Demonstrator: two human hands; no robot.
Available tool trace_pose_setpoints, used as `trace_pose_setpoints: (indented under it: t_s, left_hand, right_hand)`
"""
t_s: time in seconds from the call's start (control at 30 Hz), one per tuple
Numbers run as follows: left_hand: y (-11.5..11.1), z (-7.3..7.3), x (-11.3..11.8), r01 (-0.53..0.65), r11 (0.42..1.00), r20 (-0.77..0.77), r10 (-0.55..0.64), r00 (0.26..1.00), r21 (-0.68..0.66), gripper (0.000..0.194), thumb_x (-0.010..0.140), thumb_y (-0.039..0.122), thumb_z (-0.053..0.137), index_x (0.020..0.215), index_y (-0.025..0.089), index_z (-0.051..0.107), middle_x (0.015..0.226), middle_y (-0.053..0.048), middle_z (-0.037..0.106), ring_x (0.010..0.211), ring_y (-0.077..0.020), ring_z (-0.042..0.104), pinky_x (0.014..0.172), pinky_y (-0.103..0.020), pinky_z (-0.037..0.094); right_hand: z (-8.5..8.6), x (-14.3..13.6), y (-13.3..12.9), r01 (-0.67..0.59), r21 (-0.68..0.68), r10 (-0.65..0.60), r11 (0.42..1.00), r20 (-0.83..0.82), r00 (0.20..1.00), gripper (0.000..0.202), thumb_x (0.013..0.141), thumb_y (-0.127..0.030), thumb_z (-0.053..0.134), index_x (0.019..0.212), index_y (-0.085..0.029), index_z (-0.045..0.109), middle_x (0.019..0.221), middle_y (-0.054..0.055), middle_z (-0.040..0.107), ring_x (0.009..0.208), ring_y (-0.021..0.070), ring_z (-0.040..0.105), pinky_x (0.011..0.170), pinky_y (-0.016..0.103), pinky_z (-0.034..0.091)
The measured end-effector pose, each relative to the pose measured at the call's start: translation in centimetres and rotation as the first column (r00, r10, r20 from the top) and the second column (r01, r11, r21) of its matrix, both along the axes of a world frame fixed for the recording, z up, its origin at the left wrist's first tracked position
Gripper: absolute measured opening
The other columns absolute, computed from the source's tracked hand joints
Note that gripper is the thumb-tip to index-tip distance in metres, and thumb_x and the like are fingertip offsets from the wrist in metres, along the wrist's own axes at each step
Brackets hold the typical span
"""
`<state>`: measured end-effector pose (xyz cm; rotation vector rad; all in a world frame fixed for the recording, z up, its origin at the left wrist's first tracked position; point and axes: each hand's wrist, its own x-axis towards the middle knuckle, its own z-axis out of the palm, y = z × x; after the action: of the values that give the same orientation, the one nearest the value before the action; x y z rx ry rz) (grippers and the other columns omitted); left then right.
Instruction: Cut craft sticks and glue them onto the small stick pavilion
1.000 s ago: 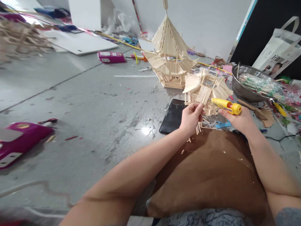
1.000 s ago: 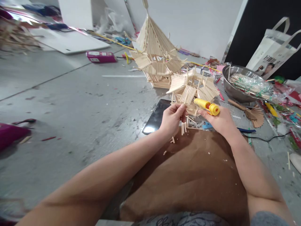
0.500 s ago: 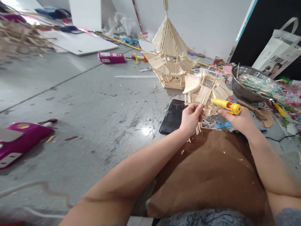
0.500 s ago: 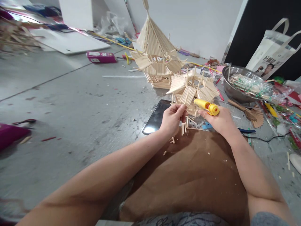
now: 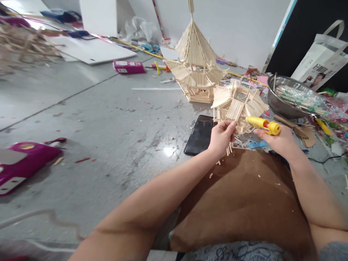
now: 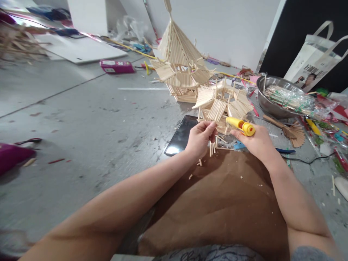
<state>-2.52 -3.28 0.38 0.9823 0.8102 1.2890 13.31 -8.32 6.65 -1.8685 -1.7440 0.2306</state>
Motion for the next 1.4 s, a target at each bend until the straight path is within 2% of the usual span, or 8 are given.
trace_pose_setpoints:
  t_s: [0.13, 0.27, 0.4, 0.6, 0.73, 1.07, 1.2, 1.4]
  left_hand:
    - [-0.3, -0.1, 0.3, 0.054, 0.996, 0.018, -0.053, 0.998, -0.068, 0.025, 0.066, 0.035, 0.063, 0.061, 0.014, 0.051, 0.048, 0.005, 0.051, 0.033, -0.0019, 0.039, 0.033, -0.016, 0.028]
    - [-0.3, 0.1, 0.7, 0.079, 0.984, 0.05, -0.072, 0.996, -0.159, 0.028, 0.064, 0.036, 0.065, 0.061, 0.014, 0.049, 0.047, 0.005, 0.051, 0.032, -0.0016, 0.038, 0.032, -0.015, 0.028]
    - [-0.2, 0.3, 1.2, 0.08, 0.976, 0.074, -0.066, 0.995, -0.203, 0.029, 0.064, 0.035, 0.065, 0.058, 0.015, 0.047, 0.047, 0.005, 0.05, 0.032, -0.0015, 0.038, 0.031, -0.015, 0.027]
    - [0.1, 0.4, 1.9, 0.06, 0.974, 0.067, -0.046, 0.997, -0.221, 0.029, 0.066, 0.034, 0.064, 0.058, 0.015, 0.045, 0.045, 0.006, 0.049, 0.03, -0.001, 0.037, 0.03, -0.014, 0.027]
    - [0.3, 0.3, 2.2, 0.025, 0.975, 0.05, -0.014, 0.999, -0.219, 0.028, 0.068, 0.032, 0.063, 0.057, 0.015, 0.043, 0.044, 0.007, 0.049, 0.029, -0.0012, 0.037, 0.03, -0.015, 0.026]
    - [0.5, 0.4, 2.3, -0.012, 0.978, 0.036, 0.02, 0.999, -0.208, 0.03, 0.067, 0.032, 0.064, 0.056, 0.016, 0.041, 0.043, 0.007, 0.047, 0.029, -0.0013, 0.037, 0.03, -0.015, 0.025]
    - [0.7, 0.3, 2.3, -0.007, 0.974, 0.051, 0.019, 0.999, -0.228, 0.028, 0.067, 0.03, 0.064, 0.056, 0.016, 0.043, 0.043, 0.007, 0.048, 0.029, -0.0021, 0.037, 0.03, -0.016, 0.024]
    - [0.8, 0.3, 2.2, -0.014, 0.974, 0.055, 0.027, 0.998, -0.225, 0.026, 0.067, 0.029, 0.063, 0.057, 0.015, 0.044, 0.045, 0.006, 0.05, 0.028, -0.0022, 0.038, 0.03, -0.016, 0.024]
  right_hand:
    - [0.3, 0.7, -0.6, 0.053, -0.047, -0.056, 0.997, -0.069, 0.996, 0.038, 0.062, -0.056, 0.059, 0.061, -0.018, 0.06, 0.051, 0.001, 0.054, 0.049, 0.0138, 0.05, 0.044, 0.027, 0.036]
    - [0.7, 1.4, -0.8, 0.059, 0.004, -0.058, 0.998, -0.152, 0.987, 0.037, 0.064, -0.055, 0.058, 0.068, -0.019, 0.061, 0.046, -0.001, 0.049, 0.047, 0.0138, 0.049, 0.045, 0.027, 0.037]
    - [1.0, 1.6, -0.2, 0.043, 0.024, -0.039, 0.999, -0.155, 0.987, 0.034, 0.067, -0.053, 0.057, 0.059, -0.02, 0.058, 0.045, -0.001, 0.048, 0.049, 0.0149, 0.05, 0.047, 0.028, 0.039]
    - [0.9, 1.4, 1.1, -0.018, 0.075, 0.028, 0.997, -0.141, 0.99, 0.032, 0.068, -0.052, 0.056, 0.064, -0.02, 0.06, 0.047, 0.0, 0.051, 0.054, 0.0167, 0.053, 0.048, 0.028, 0.039]
    - [1.0, 1.4, 1.6, -0.01, 0.046, 0.017, 0.999, -0.157, 0.987, 0.031, 0.067, -0.05, 0.057, 0.063, -0.02, 0.059, 0.044, -0.001, 0.049, 0.051, 0.0163, 0.052, 0.048, 0.028, 0.038]
    - [0.6, 1.5, 2.3, -0.024, 0.033, 0.03, 0.999, -0.193, 0.981, 0.037, 0.064, -0.054, 0.058, 0.051, -0.021, 0.051, 0.039, -0.003, 0.044, 0.041, 0.012, 0.045, 0.043, 0.027, 0.036]
    - [0.0, 1.6, 2.7, -0.019, 0.027, 0.024, 0.999, -0.194, 0.981, 0.035, 0.065, -0.053, 0.058, 0.054, -0.02, 0.054, 0.039, -0.002, 0.045, 0.045, 0.0145, 0.049, 0.045, 0.028, 0.037]
    - [0.1, 1.3, 2.9, -0.058, 0.072, 0.068, 0.996, -0.144, 0.987, 0.03, 0.068, -0.049, 0.058, 0.063, -0.02, 0.061, 0.052, 0.003, 0.056, 0.061, 0.0192, 0.056, 0.052, 0.03, 0.041]
